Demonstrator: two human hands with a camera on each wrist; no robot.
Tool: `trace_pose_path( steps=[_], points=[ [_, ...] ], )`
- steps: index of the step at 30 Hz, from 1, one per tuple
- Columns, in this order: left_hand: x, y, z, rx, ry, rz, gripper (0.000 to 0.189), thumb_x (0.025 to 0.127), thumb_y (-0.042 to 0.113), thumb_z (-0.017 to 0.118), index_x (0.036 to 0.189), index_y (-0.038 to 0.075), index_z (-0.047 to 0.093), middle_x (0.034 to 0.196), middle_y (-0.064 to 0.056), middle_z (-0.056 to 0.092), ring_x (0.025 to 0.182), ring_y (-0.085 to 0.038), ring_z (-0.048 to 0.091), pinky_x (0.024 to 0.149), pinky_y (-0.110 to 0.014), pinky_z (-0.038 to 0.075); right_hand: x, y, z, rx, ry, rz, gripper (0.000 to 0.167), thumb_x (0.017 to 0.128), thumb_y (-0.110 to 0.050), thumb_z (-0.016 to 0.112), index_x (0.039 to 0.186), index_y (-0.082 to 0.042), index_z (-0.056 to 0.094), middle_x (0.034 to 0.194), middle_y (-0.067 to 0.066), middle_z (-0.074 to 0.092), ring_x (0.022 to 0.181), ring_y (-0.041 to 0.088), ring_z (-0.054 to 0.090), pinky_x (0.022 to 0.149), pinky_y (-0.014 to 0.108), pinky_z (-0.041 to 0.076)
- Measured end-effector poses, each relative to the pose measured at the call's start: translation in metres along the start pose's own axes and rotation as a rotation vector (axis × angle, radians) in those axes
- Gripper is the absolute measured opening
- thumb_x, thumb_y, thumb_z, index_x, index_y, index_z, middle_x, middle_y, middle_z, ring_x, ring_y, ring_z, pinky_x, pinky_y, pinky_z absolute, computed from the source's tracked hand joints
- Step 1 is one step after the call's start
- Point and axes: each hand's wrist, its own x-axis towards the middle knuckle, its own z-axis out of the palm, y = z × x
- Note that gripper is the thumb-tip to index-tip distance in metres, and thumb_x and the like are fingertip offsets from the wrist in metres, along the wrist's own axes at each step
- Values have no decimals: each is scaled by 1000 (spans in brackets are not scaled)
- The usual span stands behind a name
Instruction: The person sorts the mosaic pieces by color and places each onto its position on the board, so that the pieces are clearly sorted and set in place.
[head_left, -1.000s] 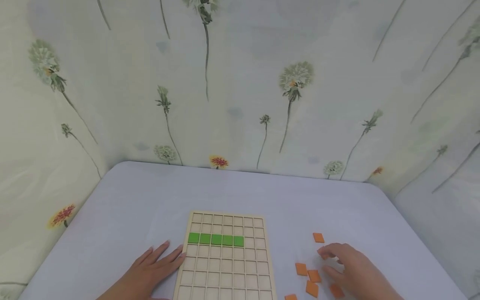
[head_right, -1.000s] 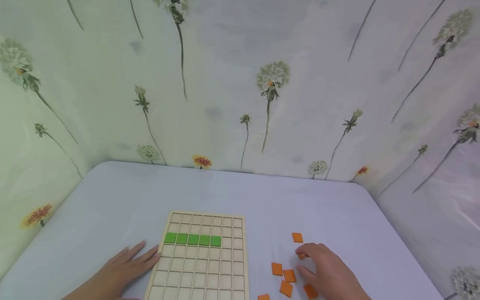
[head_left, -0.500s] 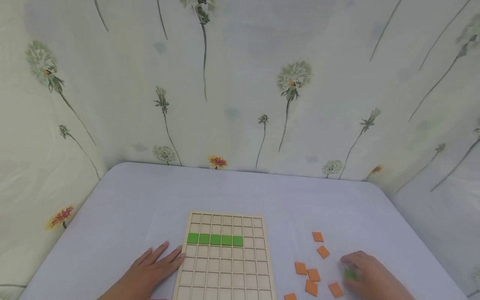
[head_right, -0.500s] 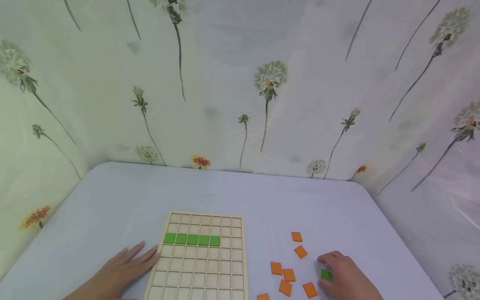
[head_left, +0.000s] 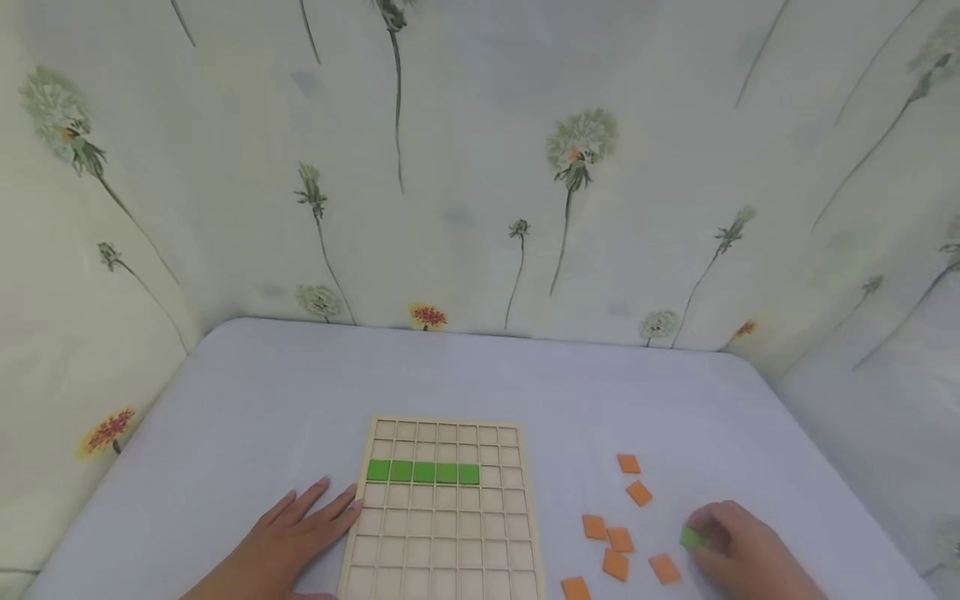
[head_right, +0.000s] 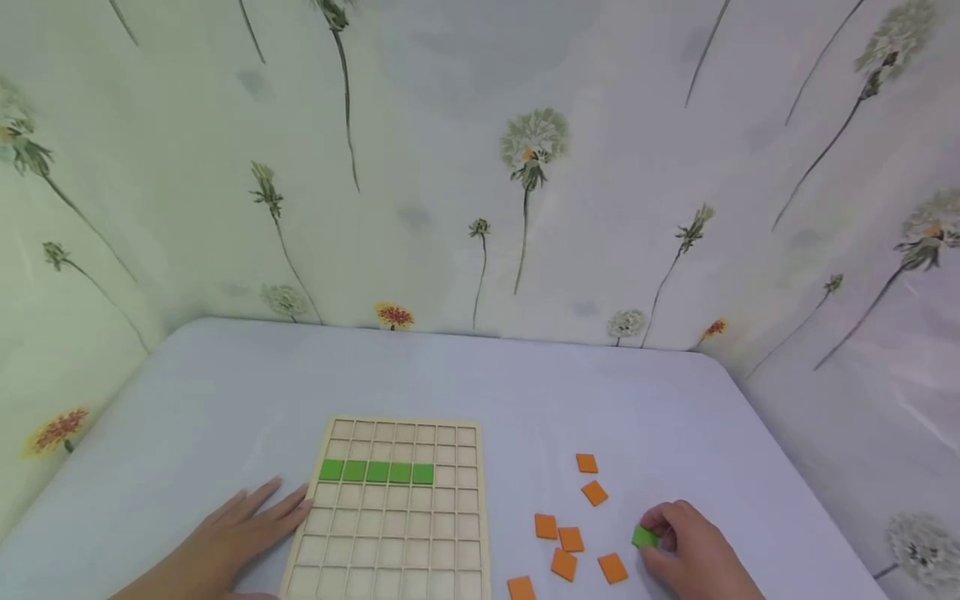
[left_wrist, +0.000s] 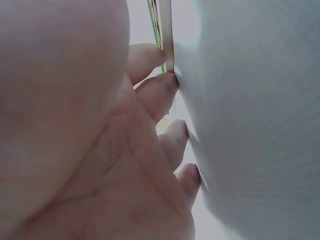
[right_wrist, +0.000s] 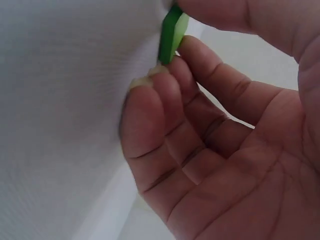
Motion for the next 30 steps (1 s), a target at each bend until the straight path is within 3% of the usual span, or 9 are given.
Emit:
trace_pose_path(
  steps=[7, 14, 23, 30],
  points=[
    [-3, -5, -2, 23, 76, 70, 90, 89, 74, 63, 153, 11, 55, 157, -4, 53, 154, -26, 30, 116, -17, -17, 1, -1, 2, 83, -11, 72, 43, 88, -25, 84, 117, 0, 65, 101, 0, 68, 91, 19, 62, 79, 43, 55],
    [-3, -3, -5, -6, 51, 59, 92, 88, 75, 63, 152, 9, 56, 157, -6, 53, 143, -40, 45, 115, -16, -18, 1, 6, 7, 128, 27, 42, 41, 87, -27, 84, 116, -4, 66, 93, -2, 65, 84, 18, 58, 71, 36, 51],
    [-1, -1, -5, -35, 19, 41, 93, 88, 76, 62, 153, 9, 55, 158, -6, 52, 142, -44, 45, 113, -15, -21, 2, 5, 10, 141, 34, 62, 48, 85, -33, 87, 117, -3, 67, 92, -1, 65, 81, 19, 57, 69, 36, 50],
    [-1, -1, -5, -23, 32, 36, 92, 88, 76, 62, 153, 11, 55, 158, -5, 52, 142, -44, 46, 112, -14, -21, 4, 6, 12, 140, 41, 47, 48, 85, -34, 87, 117, -4, 68, 90, -1, 62, 80, 19, 55, 67, 36, 47]
  ],
)
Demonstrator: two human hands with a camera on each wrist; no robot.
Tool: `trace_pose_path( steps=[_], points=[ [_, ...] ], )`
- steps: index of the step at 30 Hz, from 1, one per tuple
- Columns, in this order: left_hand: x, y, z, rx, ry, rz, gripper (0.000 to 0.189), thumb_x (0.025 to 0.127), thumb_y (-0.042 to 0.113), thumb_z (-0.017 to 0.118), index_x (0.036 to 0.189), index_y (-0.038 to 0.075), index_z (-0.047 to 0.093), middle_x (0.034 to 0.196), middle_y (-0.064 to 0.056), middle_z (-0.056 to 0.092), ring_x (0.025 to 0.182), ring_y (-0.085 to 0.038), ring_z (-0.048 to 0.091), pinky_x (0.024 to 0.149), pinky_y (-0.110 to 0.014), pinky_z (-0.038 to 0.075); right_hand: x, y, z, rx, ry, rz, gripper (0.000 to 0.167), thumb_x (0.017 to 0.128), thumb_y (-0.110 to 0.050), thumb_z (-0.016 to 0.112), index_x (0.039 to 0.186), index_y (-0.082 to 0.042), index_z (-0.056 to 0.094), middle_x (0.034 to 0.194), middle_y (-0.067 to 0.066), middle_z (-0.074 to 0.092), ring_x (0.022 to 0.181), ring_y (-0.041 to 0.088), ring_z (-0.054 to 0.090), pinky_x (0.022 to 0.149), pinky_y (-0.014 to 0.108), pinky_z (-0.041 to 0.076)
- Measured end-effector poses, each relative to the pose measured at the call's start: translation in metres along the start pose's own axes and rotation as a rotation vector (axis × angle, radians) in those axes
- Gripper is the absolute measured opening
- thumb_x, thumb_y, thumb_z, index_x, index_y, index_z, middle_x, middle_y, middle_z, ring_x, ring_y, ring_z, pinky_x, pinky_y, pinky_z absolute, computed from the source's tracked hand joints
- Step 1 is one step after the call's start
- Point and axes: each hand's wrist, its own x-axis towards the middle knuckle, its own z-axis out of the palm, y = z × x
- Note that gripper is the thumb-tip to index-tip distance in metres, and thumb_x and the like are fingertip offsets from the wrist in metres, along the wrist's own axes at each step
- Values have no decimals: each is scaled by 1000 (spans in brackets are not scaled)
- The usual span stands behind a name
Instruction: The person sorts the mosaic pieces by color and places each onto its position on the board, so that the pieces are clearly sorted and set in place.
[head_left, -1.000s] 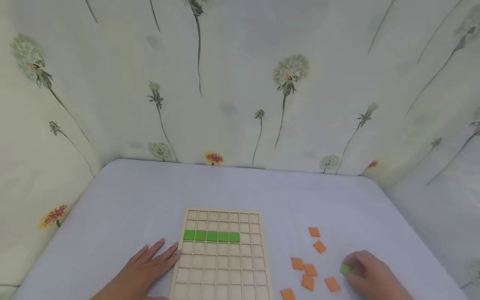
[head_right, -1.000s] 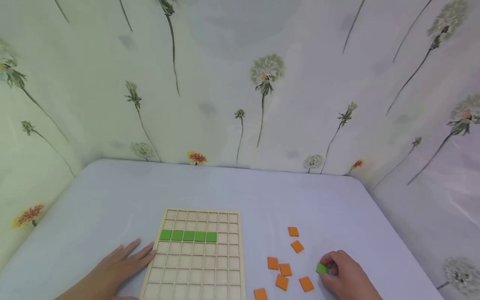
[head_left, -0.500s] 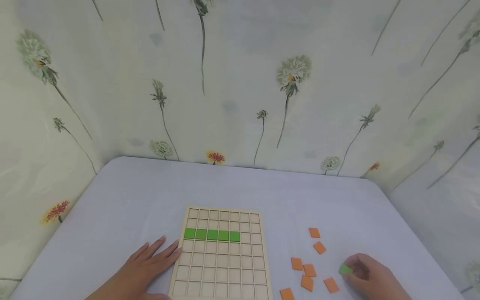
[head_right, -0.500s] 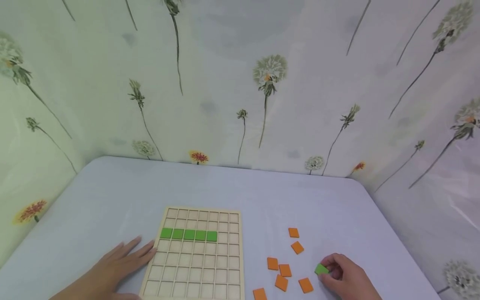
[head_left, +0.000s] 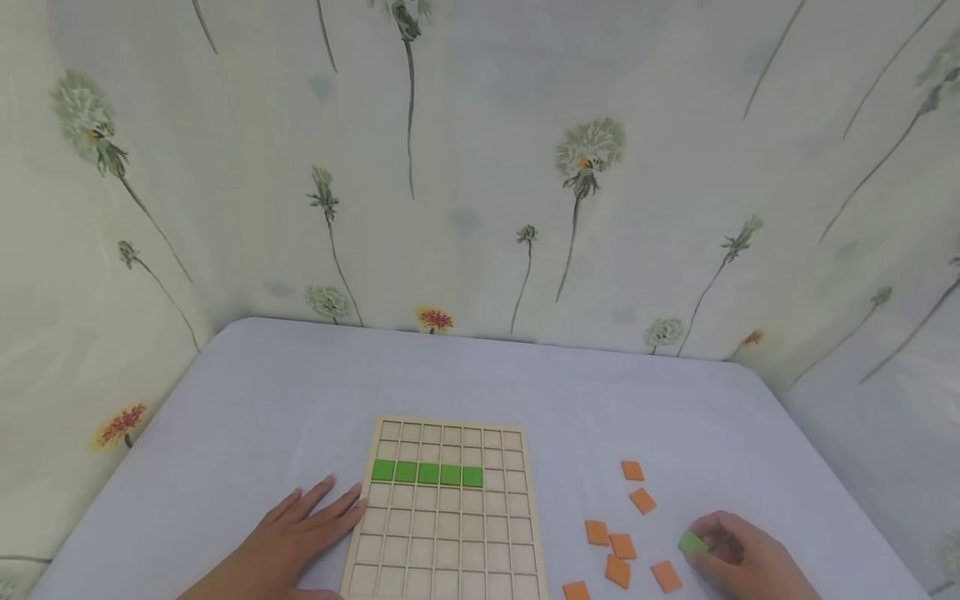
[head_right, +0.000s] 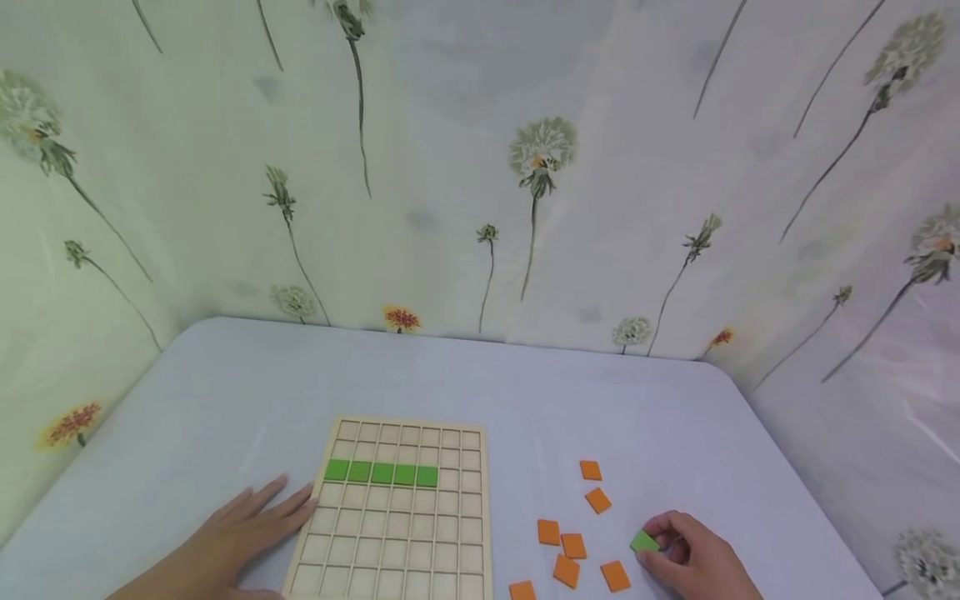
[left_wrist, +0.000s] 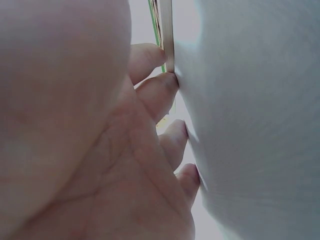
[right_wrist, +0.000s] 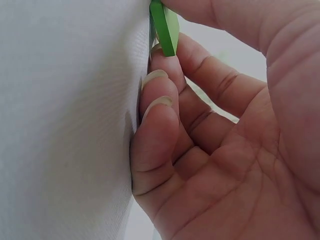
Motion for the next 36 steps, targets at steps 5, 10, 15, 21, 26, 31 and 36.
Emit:
trace_pose_path(
  steps=[5, 10, 15, 21, 26, 31, 36],
  points=[
    [0, 2, 3, 11, 13, 8, 89, 88, 74, 64, 152, 12, 56, 158, -4, 52, 142, -41, 46, 112, -13, -20, 0, 3, -3, -15, 2, 6, 46, 85, -35, 87, 116, -6, 68, 90, -2, 63, 80, 19, 55, 67, 36, 47],
    [2, 5, 3, -5, -16, -19, 91, 88, 76, 62, 153, 13, 55, 158, -3, 51, 143, -42, 45, 113, -13, -19, -2, 4, -7, -29, 0, 4, 48, 85, -35, 86, 117, -4, 68, 92, -1, 65, 81, 18, 57, 68, 36, 49],
    [2, 9, 3, -21, -37, -39, 91, 88, 76, 62, 155, 15, 53, 160, -1, 49, 145, -42, 43, 125, -33, 7, -5, 3, -11, -59, 2, -2, 49, 86, -36, 86, 119, -3, 68, 93, -3, 66, 81, 17, 58, 69, 36, 51],
    [0, 6, 6, 6, -31, -49, 91, 88, 77, 61, 155, 15, 53, 160, -1, 49, 146, -38, 43, 125, -34, 7, -3, -1, -13, -51, 7, -39, 51, 86, -35, 86, 122, -5, 67, 99, -3, 68, 86, 17, 59, 71, 34, 53],
    [-5, 1, 6, 31, 3, -32, 92, 86, 78, 63, 154, 15, 55, 158, 0, 51, 144, -37, 45, 114, -14, -18, -3, -5, -6, -16, 3, -69, 50, 87, -36, 85, 124, -7, 66, 93, -3, 65, 82, 17, 57, 67, 30, 50],
    [-2, -1, 3, 29, 11, -3, 90, 89, 76, 61, 153, 13, 55, 158, -2, 51, 143, -39, 45, 114, -14, -19, -8, -9, -4, -33, 27, -70, 38, 88, -24, 84, 119, -8, 69, 89, -4, 65, 80, 16, 58, 66, 30, 50],
    [-1, -1, 2, 18, 16, 9, 90, 88, 74, 64, 153, 12, 55, 158, -3, 51, 144, -38, 44, 114, -14, -19, -13, -19, -5, -92, 35, -90, 35, 88, -21, 83, 117, -4, 70, 87, -5, 66, 77, 16, 57, 67, 33, 50]
  ],
)
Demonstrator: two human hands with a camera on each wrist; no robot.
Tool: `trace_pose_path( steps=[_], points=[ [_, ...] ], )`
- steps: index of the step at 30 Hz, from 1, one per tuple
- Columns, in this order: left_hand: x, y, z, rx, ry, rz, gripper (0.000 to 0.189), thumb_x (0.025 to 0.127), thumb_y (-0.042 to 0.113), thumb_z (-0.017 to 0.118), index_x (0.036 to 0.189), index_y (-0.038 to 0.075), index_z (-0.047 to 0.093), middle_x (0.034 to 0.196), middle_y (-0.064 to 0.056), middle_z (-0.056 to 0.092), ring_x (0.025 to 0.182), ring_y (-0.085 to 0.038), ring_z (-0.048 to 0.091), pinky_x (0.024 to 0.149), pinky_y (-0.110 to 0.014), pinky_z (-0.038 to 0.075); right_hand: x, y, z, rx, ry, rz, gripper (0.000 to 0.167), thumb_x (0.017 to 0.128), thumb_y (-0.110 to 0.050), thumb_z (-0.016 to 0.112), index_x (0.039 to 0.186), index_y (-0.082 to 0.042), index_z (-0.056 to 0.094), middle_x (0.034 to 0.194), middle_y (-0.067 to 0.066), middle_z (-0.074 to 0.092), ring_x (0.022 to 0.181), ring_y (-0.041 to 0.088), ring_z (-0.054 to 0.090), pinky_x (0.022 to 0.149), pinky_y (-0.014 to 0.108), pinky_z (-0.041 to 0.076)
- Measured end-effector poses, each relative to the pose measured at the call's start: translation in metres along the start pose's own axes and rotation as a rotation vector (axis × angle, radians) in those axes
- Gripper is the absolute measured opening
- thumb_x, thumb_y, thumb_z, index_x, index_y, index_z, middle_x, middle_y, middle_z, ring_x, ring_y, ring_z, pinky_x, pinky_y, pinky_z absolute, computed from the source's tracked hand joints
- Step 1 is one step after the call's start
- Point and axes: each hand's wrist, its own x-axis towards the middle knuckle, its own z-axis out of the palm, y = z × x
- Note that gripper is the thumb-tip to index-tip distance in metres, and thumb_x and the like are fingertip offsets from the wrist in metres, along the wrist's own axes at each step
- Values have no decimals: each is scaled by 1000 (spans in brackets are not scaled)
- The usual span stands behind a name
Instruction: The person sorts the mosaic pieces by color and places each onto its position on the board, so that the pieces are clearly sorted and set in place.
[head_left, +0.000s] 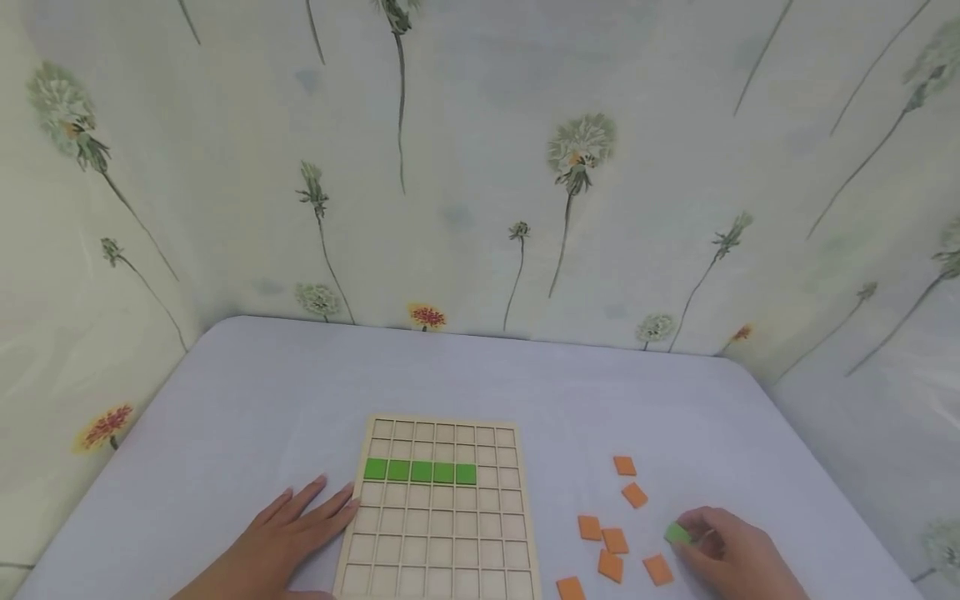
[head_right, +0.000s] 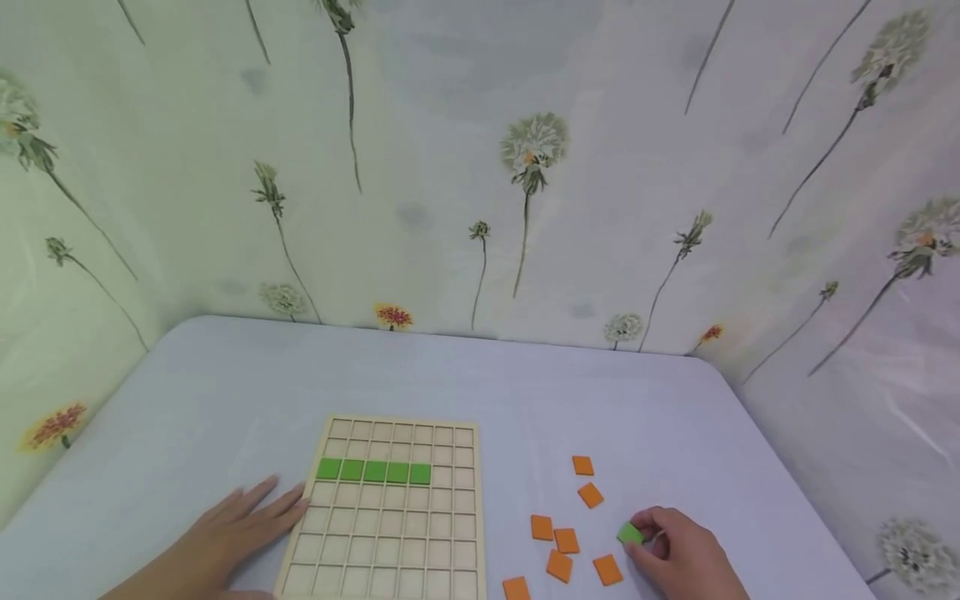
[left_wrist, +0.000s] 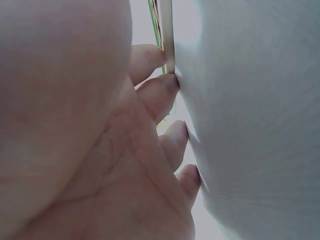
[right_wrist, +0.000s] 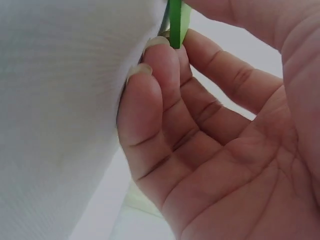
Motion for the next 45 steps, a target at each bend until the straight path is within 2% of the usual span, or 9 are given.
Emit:
trace_pose_path(
  steps=[9, 20, 23, 27, 32, 35, 38, 42, 45],
  points=[
    [0, -1, -2, -5, -37, -11, 93, 88, 76, 61, 154, 11, 54, 159, -5, 51, 144, -41, 44, 112, -15, -21, -3, -5, 4, -74, 39, -32, 36, 90, -23, 81, 116, 0, 72, 82, -5, 63, 73, 15, 54, 64, 32, 48],
    [-1, -1, -2, 26, -8, 12, 92, 87, 75, 63, 152, 10, 56, 158, -5, 52, 143, -38, 45, 114, -16, -20, 0, -7, 4, -128, 28, -72, 37, 88, -18, 82, 117, 2, 70, 92, -4, 64, 78, 15, 54, 67, 32, 50],
    [-1, -1, -1, -9, -39, -20, 93, 88, 77, 62, 154, 11, 54, 159, -4, 50, 144, -40, 44, 114, -15, -18, 3, -1, 6, -115, 14, -59, 43, 88, -25, 84, 118, 1, 70, 94, -5, 65, 79, 15, 55, 68, 33, 51],
    [0, -1, -1, -52, -77, -52, 94, 88, 77, 61, 157, 14, 51, 162, -3, 47, 146, -42, 41, 120, -25, -5, 5, 8, 6, -63, -15, 0, 52, 86, -33, 86, 122, -1, 68, 96, -5, 66, 81, 17, 58, 71, 37, 53],
    [2, 0, -3, -72, -88, -55, 94, 88, 76, 61, 157, 13, 50, 162, -4, 46, 147, -44, 39, 117, -23, -8, 4, 7, 3, -32, -22, 8, 46, 86, -28, 86, 119, -1, 68, 99, -3, 69, 85, 17, 60, 73, 39, 55],
    [2, -1, -4, -80, -122, -78, 96, 88, 78, 60, 158, 13, 49, 163, -5, 45, 147, -44, 38, 121, -39, 8, 3, 3, 2, -44, -18, -10, 42, 87, -25, 86, 116, 0, 69, 100, -2, 70, 84, 17, 61, 73, 38, 55],
    [2, -1, -5, -72, -145, -91, 97, 87, 79, 59, 158, 13, 48, 163, -5, 44, 148, -44, 37, 113, -52, 22, 3, -2, 2, -59, -20, -16, 39, 86, -22, 86, 114, 0, 70, 99, -2, 70, 82, 16, 60, 72, 38, 54],
    [1, -1, -5, -67, -111, -72, 97, 87, 79, 60, 157, 13, 50, 162, -5, 46, 147, -44, 39, 123, -33, 2, 3, -5, 2, -72, -53, 9, 42, 86, -22, 86, 116, 3, 70, 97, -2, 70, 82, 17, 60, 73, 40, 55],
    [0, -1, -5, -66, -88, -54, 96, 87, 78, 61, 156, 12, 51, 161, -5, 47, 145, -44, 41, 113, -14, -18, 3, -6, 1, -77, -81, 32, 45, 86, -24, 86, 117, 3, 69, 97, -1, 69, 82, 18, 60, 74, 41, 56]
  ],
)
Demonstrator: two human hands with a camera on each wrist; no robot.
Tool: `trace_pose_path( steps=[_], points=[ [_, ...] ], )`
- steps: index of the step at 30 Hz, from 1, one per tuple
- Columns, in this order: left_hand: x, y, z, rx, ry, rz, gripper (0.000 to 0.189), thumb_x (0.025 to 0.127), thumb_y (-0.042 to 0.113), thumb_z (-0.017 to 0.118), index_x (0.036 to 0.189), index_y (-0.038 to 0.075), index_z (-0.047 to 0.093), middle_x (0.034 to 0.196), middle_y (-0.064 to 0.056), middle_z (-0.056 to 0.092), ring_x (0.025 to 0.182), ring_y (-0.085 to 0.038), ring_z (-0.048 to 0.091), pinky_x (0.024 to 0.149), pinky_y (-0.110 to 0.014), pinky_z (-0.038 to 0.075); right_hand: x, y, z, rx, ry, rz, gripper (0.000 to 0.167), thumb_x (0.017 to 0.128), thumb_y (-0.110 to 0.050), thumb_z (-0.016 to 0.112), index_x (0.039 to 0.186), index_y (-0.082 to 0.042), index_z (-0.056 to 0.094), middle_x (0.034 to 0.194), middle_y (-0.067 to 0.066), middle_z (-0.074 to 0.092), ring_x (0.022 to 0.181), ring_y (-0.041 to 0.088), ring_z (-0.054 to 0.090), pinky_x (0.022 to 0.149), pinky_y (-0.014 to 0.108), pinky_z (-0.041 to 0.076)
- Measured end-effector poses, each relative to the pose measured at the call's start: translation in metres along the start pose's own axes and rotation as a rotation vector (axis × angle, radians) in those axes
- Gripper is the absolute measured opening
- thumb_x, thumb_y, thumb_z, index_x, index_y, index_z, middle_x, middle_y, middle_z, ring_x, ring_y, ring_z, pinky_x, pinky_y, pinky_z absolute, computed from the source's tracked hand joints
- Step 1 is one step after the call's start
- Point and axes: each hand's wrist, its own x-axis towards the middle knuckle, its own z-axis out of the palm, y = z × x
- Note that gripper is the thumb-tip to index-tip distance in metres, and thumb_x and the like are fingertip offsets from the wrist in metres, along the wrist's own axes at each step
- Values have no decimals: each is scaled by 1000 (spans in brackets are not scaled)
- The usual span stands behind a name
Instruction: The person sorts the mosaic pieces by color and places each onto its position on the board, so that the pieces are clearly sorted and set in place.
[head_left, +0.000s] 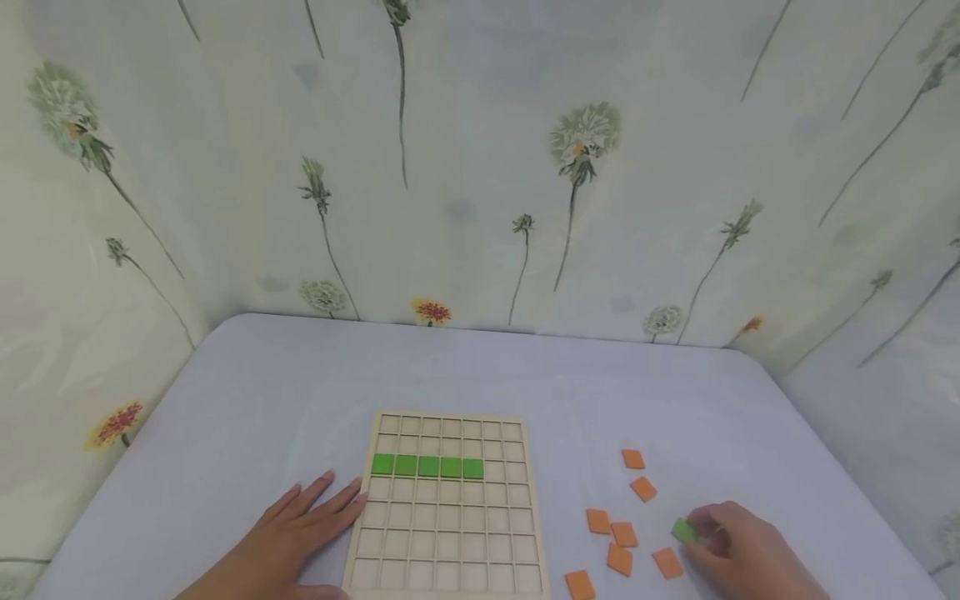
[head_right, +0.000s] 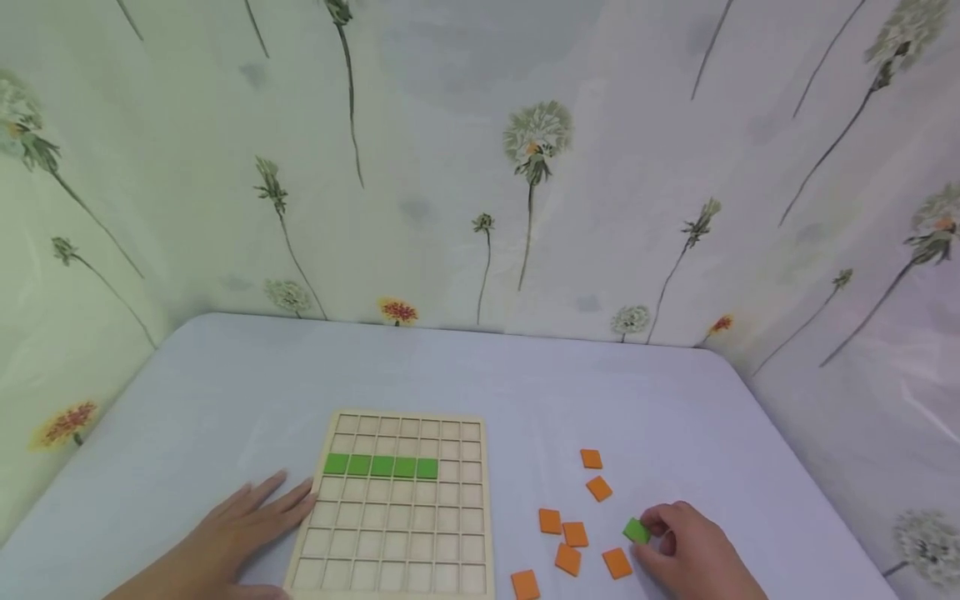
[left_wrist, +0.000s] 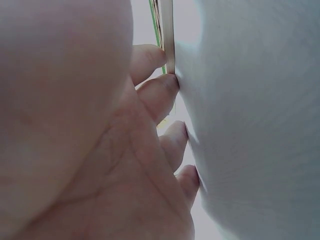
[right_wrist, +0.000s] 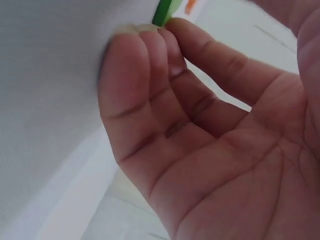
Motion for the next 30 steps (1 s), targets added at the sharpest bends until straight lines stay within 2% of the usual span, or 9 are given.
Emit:
trace_pose_path(
  steps=[1, 3, 7, 10, 12, 16, 20, 23, 30],
  points=[
    [0, 0, 0, 0, 2, -1, 96, 87, 78, 61, 156, 12, 51, 161, -5, 47, 145, -44, 41, 111, -13, -20, 0, 0, -1, 1, -7, 0, 45, 86, -24, 87, 117, 4, 69, 97, -1, 69, 83, 19, 60, 75, 41, 57],
    [0, 1, -1, 8, 11, 0, 96, 87, 78, 62, 156, 12, 51, 161, -6, 48, 145, -45, 41, 116, -18, -13, 1, -1, -2, 5, -10, 3, 44, 85, -24, 87, 115, 3, 70, 96, -2, 69, 84, 18, 61, 76, 42, 57],
    [1, 2, -3, -10, 6, -20, 96, 86, 78, 62, 156, 13, 52, 161, -6, 48, 146, -46, 40, 117, -19, -12, 1, -4, -2, 22, -9, 2, 38, 87, -25, 86, 109, 1, 70, 92, -2, 68, 84, 18, 61, 75, 42, 57],
    [2, 3, -5, -45, -16, -36, 97, 86, 78, 62, 157, 13, 51, 162, -6, 46, 147, -47, 37, 110, -12, -21, 0, -4, -2, 34, -5, -1, 35, 87, -25, 85, 106, 0, 70, 87, -2, 66, 81, 18, 59, 73, 41, 55],
    [3, 3, -5, -49, -23, -36, 98, 86, 78, 62, 157, 13, 50, 162, -6, 46, 147, -47, 37, 108, -11, -23, 0, -5, -1, 39, 11, -18, 32, 86, -22, 85, 104, 0, 70, 86, -2, 65, 81, 18, 59, 72, 39, 54],
    [2, 2, -4, -33, 8, -6, 96, 86, 77, 63, 156, 12, 51, 161, -6, 47, 145, -47, 39, 110, -12, -21, -1, -3, -1, 49, 26, -19, 34, 86, -22, 84, 106, 1, 69, 86, -1, 65, 81, 18, 59, 72, 39, 54],
    [2, 2, -3, -6, 37, 30, 95, 87, 76, 64, 155, 10, 52, 160, -7, 49, 145, -45, 41, 113, -14, -20, -2, -3, 0, 66, 26, 28, 41, 87, -27, 84, 111, 3, 69, 86, -1, 65, 80, 18, 59, 70, 38, 53],
    [2, 2, -3, -15, 27, 23, 95, 87, 75, 63, 155, 10, 52, 160, -7, 48, 145, -45, 41, 113, -14, -20, -2, -4, 1, 71, 21, 55, 43, 87, -30, 84, 113, 2, 70, 85, -2, 65, 79, 17, 58, 70, 37, 52],
    [1, 3, -2, -11, 28, 13, 94, 87, 75, 65, 155, 11, 53, 160, -6, 49, 144, -46, 42, 112, -13, -21, -4, -8, 2, 59, 45, 28, 40, 86, -30, 86, 111, -1, 72, 85, -4, 67, 79, 17, 59, 70, 37, 53]
  ],
)
